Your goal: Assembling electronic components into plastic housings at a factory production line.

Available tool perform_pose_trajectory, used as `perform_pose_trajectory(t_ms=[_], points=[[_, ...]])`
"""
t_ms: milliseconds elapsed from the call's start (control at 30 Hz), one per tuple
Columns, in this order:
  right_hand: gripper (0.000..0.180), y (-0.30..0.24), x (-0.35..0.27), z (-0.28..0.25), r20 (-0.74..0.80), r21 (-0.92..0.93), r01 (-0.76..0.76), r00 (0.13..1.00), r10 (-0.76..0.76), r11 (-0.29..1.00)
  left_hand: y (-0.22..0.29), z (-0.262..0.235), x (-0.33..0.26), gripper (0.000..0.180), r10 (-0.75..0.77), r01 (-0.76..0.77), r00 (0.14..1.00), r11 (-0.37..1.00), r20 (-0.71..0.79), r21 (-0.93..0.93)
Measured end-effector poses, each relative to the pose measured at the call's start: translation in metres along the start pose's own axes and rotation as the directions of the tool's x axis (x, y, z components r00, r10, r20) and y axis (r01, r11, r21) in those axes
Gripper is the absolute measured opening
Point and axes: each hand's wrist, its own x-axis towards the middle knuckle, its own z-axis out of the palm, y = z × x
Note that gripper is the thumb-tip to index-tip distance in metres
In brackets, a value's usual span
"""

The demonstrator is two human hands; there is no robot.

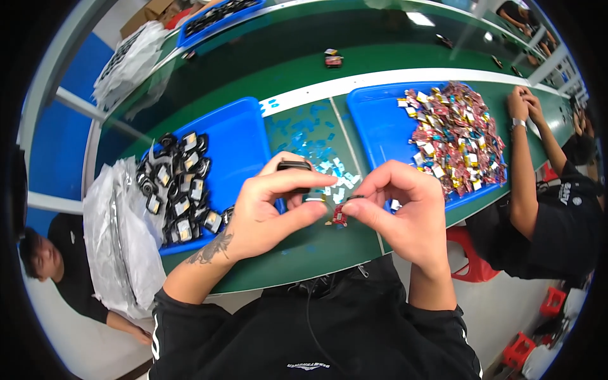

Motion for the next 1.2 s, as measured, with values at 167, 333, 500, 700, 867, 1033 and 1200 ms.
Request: perform_pose_trajectory(t_ms=[167,333,500,700,867,1033,1200], points=[[0.013,0.003,0.007,0.018,0.127,0.029,-0.008,0.992,0.004,1.0,-0.004,-0.009,-0.003,0.016,0.069,-0.066,0.996,0.996,0.053,-0.053],[0.005,0.005,0.009,0.024,0.107,0.226,-0.08,0.993,0.057,0.971,-0.007,-0.011,-0.001,0.011,0.155,-0.156,0.988,0.987,-0.02,-0.038],[0.009,0.01,0.015,0.015,0.24,0.209,-0.167,0.964,0.115,0.964,-0.007,-0.011,-0.003,0.009,0.133,-0.134,0.991,0.991,-0.03,-0.026],[0.011,0.027,0.022,0.034,0.133,0.202,-0.234,0.969,0.21,0.951,-0.007,-0.01,-0.002,0.011,0.298,-0.263,0.947,0.934,-0.121,0.244],[0.034,0.035,0.033,0.049,0.021,-0.596,0.173,0.98,-0.2,0.784,-0.008,-0.009,0.0,0.011,0.162,-0.136,0.962,0.982,-0.221,0.129],[0.019,0.037,0.02,0.044,-0.15,-0.141,0.123,0.978,-0.144,0.982,-0.009,-0.005,0.002,0.01,-0.015,-0.065,0.958,0.962,-0.286,-0.267],[0.017,0.03,0.023,0.055,-0.074,0.031,0.253,0.965,-0.251,0.967,-0.016,-0.005,0.0,0.015,0.077,-0.112,0.973,0.982,-0.22,-0.153]])
